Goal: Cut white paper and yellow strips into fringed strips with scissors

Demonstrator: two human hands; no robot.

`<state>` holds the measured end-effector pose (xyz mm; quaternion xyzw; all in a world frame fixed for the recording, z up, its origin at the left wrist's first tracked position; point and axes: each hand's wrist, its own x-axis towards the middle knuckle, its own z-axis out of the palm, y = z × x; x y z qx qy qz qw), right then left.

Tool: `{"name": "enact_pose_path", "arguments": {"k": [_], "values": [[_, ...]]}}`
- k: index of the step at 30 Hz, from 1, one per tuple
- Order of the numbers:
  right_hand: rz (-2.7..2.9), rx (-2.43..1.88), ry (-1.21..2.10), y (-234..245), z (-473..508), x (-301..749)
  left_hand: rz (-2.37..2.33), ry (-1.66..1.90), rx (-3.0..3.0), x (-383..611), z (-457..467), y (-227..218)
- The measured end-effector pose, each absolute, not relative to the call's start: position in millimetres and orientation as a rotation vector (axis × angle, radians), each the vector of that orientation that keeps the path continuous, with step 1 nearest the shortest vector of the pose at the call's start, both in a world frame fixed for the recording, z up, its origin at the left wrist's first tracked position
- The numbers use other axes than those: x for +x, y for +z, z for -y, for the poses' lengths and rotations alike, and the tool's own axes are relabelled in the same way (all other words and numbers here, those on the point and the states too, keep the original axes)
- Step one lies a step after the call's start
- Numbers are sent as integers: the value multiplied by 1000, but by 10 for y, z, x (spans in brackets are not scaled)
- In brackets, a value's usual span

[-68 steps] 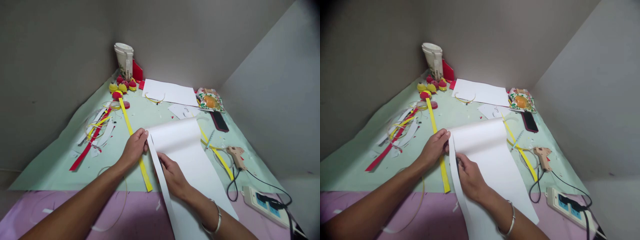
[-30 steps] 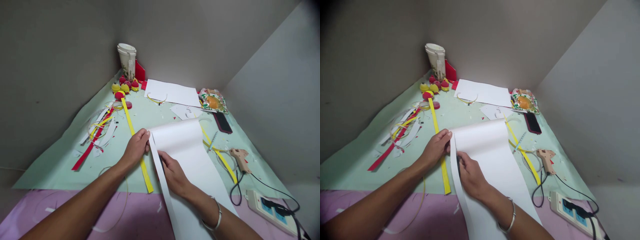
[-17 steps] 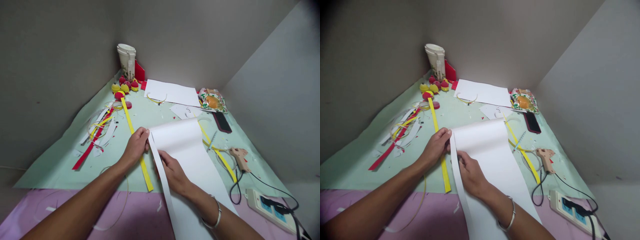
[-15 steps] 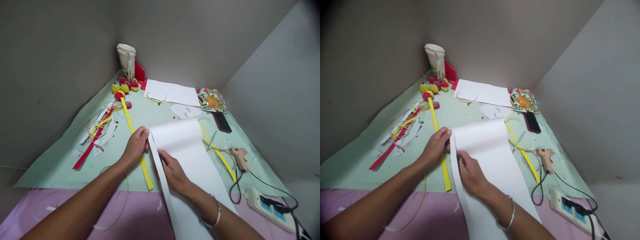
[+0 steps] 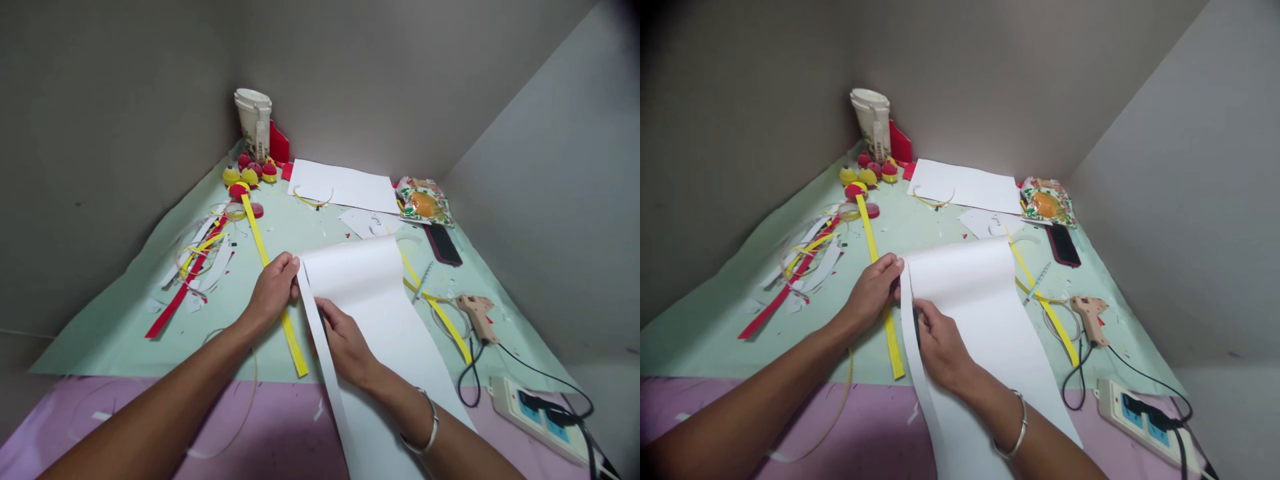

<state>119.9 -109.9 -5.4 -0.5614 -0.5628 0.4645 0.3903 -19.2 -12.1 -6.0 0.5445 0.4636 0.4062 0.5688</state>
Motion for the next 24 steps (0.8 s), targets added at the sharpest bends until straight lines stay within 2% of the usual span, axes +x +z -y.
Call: {"name": "enact_pose_path", "arguments": {"k": [24], "values": [[1406,-1387,1171,-108,1046,1203,-1088,974,1258,-185,122,-65]]}}
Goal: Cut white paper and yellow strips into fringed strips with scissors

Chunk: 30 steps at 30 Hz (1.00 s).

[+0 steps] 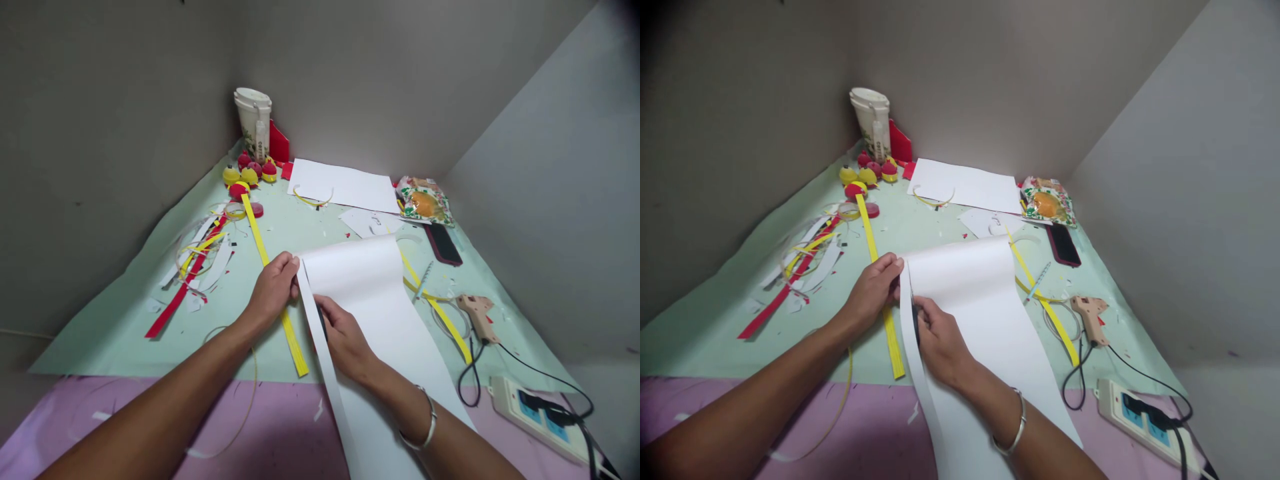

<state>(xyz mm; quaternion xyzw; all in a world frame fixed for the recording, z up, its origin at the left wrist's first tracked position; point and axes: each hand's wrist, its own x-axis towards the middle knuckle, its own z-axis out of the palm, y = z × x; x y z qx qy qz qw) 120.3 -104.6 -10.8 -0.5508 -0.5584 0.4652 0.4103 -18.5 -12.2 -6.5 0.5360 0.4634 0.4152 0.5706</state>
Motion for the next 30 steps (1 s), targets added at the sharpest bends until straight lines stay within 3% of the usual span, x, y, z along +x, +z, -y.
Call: {"name": "enact_pose_path", "arguments": {"k": [30], "values": [[1390,-1407,1186,-90,1043,1206,-1165,1007,1382,-190,90,-8]]}}
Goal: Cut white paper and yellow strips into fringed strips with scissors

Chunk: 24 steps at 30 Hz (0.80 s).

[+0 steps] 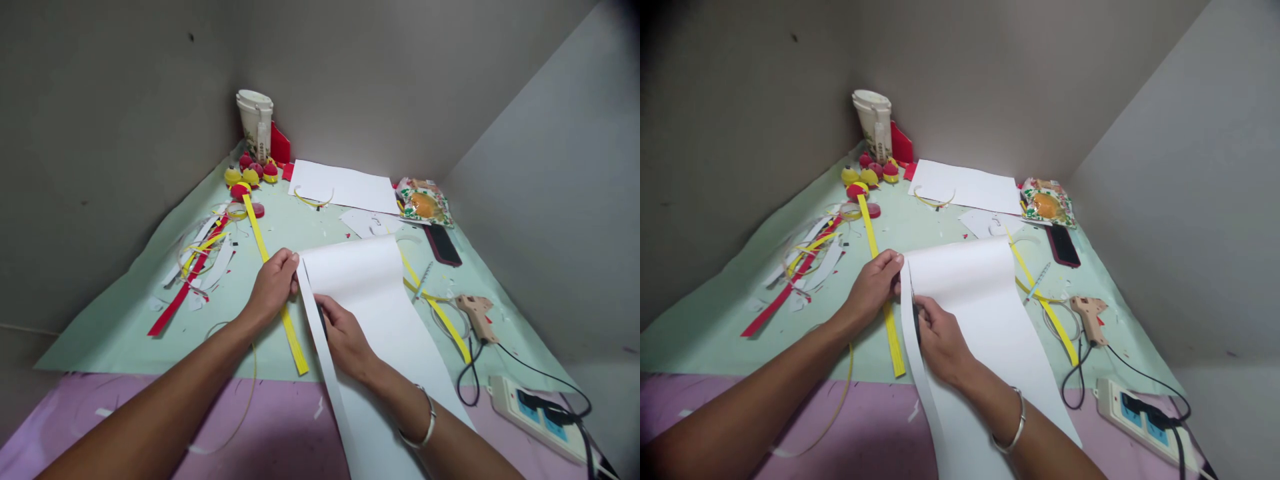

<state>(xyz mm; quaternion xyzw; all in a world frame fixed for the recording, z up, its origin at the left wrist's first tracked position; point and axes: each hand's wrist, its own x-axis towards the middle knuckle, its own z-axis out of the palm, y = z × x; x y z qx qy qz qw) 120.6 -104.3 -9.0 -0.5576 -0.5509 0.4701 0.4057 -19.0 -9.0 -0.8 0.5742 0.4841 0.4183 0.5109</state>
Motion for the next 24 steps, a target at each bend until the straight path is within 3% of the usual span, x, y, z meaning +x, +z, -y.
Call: {"name": "enact_pose_path", "arguments": {"k": [24], "values": [[1394,-1365,1189,-89,1038,1218,-1134,1004,1353,-196,83,-32]]}}
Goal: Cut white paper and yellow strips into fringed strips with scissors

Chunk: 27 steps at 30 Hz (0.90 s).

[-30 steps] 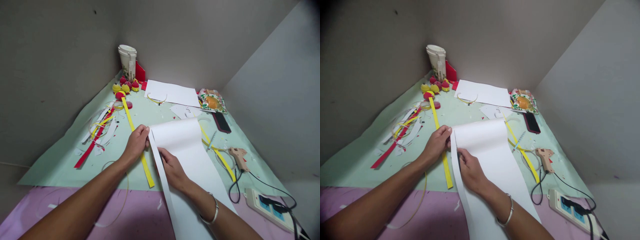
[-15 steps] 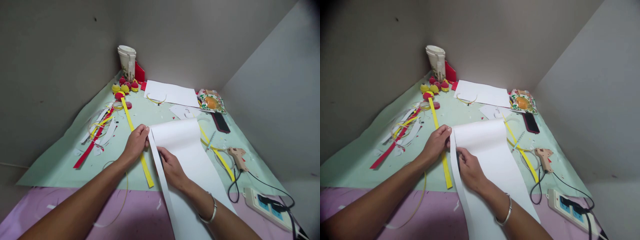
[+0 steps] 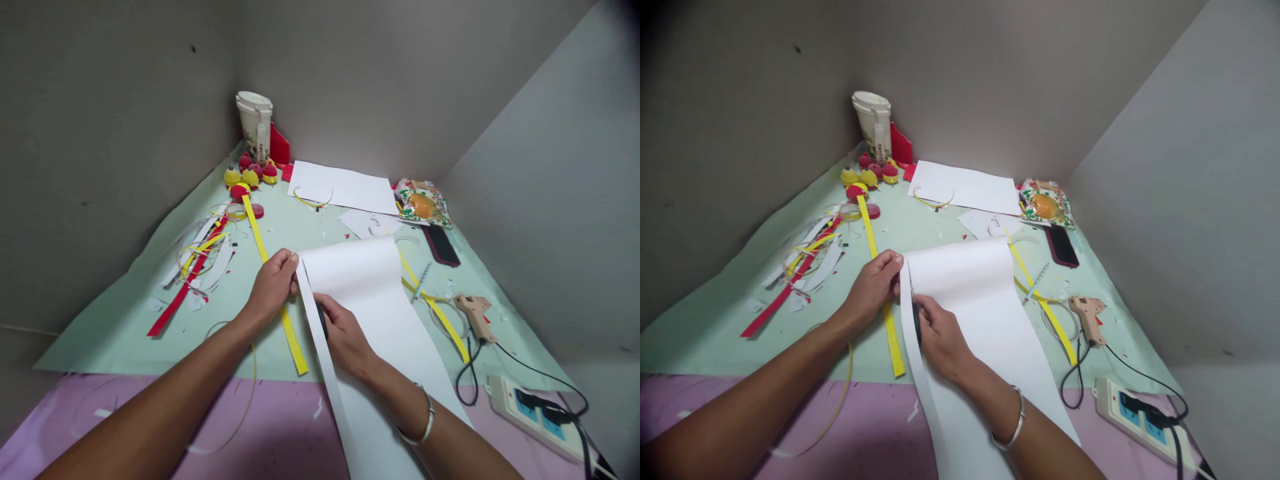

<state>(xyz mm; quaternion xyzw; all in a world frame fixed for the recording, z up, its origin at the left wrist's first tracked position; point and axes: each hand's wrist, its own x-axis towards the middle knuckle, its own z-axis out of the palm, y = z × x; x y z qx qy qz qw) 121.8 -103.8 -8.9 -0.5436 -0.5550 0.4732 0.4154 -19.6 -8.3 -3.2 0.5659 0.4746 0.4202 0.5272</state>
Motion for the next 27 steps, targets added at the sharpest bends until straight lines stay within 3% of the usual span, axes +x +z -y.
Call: {"name": "enact_pose_path", "arguments": {"k": [27], "values": [[1446,-1378,1156,-107,996,1243,-1143,993,1341,-186,114,26]]}}
